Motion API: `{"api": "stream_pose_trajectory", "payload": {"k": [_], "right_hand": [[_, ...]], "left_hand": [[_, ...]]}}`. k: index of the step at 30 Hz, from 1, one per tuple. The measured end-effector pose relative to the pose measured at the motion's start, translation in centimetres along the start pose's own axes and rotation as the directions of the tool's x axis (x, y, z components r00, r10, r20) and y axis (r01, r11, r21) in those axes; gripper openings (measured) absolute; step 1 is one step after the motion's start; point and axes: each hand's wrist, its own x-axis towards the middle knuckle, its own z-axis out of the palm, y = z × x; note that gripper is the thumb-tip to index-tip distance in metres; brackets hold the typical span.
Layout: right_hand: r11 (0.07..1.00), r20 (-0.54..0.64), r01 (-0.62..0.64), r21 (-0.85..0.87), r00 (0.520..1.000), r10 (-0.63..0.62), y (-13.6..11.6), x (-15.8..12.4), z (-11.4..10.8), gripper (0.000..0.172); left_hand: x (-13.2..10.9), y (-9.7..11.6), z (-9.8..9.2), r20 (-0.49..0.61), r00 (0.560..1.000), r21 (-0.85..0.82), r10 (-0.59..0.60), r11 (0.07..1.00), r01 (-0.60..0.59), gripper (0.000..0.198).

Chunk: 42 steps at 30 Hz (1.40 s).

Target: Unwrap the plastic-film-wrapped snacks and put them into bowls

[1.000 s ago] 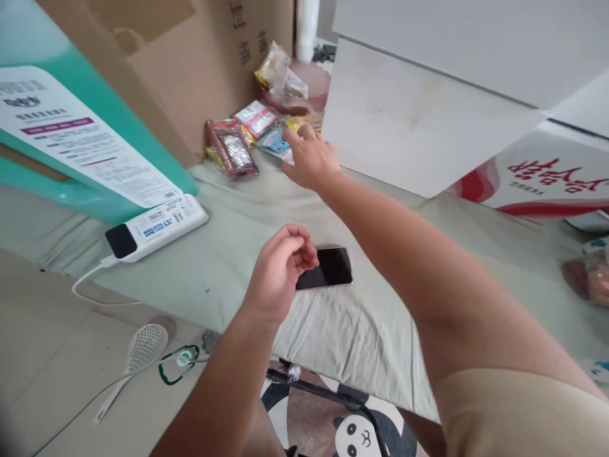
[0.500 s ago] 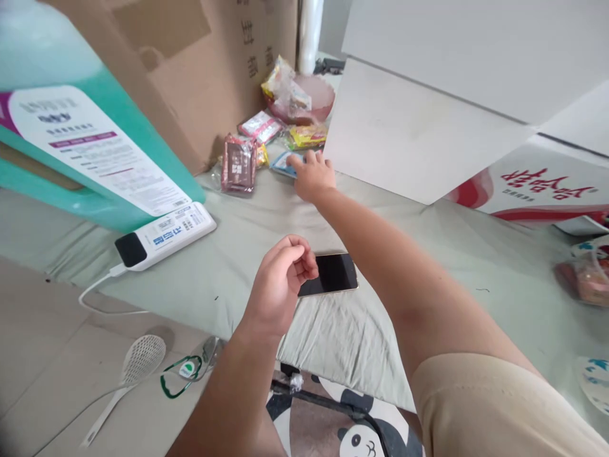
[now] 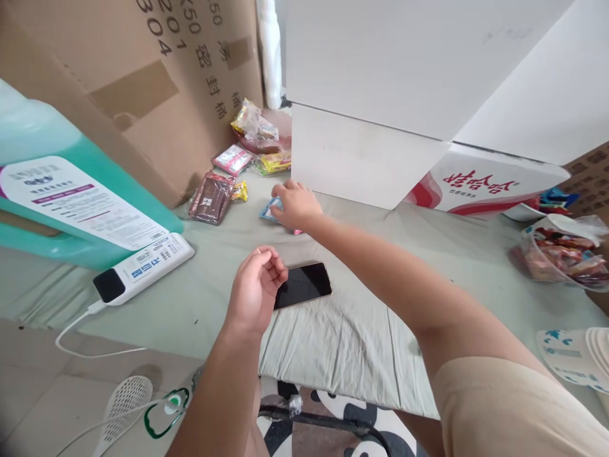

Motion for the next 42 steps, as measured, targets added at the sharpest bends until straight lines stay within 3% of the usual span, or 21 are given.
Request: {"api": "stream_pose_trajectory", "payload": {"k": [3,6,10,13,16,21,28,32,36,39,42], "right_hand": [[1.000,-0.085,0.010,-0.022,0.996,-0.012,-0.9,5.6,-0.5,0.046],[0.992,-0.159,-0.080,-0.095,0.985,0.064,-1.3,12.1,-0.6,0.048],[0.977,-0.151,-0.168,-0.130,0.977,0.148,-0.8,18.8,0.0,0.039],[0.967,-0.093,-0.210,-0.145,0.976,0.198,-0.3,21.3,0.7,0.031],[0.962,-0.076,-0.212,-0.173,0.976,0.202,-0.1,21.2,0.9,0.030],[0.958,-0.134,-0.192,-0.211,0.977,0.166,-1.3,18.1,-0.4,0.041],[0.977,-0.205,-0.144,-0.157,0.972,0.110,-4.0,12.4,-3.6,0.031],[0.978,-0.216,-0.043,-0.206,0.976,-0.002,-4.2,5.6,-4.2,0.026],[0.952,-0.253,0.043,-0.303,0.959,-0.124,-2.5,-2.9,-3.9,0.027],[0.905,-0.309,0.218,-0.366,0.888,-0.339,-0.2,-8.8,-3.4,0.032],[0.870,-0.399,0.300,-0.391,0.797,-0.454,2.6,-14.0,-3.1,0.022]], "left_hand": [[0.6,0.5,-0.5,-0.025,1.000,-0.040,0.001,0.999,-0.002,0.017],[1.2,0.6,-1.0,-0.021,0.999,-0.062,-0.033,0.998,0.032,0.018],[2.4,0.4,-1.7,-0.002,0.995,-0.072,-0.098,0.993,0.098,0.021],[3.0,0.8,-2.1,0.018,0.991,-0.071,-0.135,0.988,0.136,0.019],[2.9,1.4,-2.4,0.022,0.991,-0.068,-0.135,0.988,0.136,0.019],[1.6,1.6,-3.0,0.031,0.996,-0.100,-0.087,0.991,0.089,0.021],[0.7,1.8,-3.5,-0.002,1.000,-0.149,0.007,0.989,-0.007,0.020],[0.8,2.0,-3.5,-0.040,0.998,-0.161,0.043,0.986,-0.049,0.019],[0.9,2.0,-3.7,-0.065,0.993,-0.157,0.103,0.981,-0.112,0.019],[0.9,2.0,-3.4,-0.151,0.977,-0.174,0.152,0.969,-0.178,0.020],[1.0,1.8,-2.7,-0.313,0.915,-0.173,0.255,0.932,-0.318,0.020]]}}
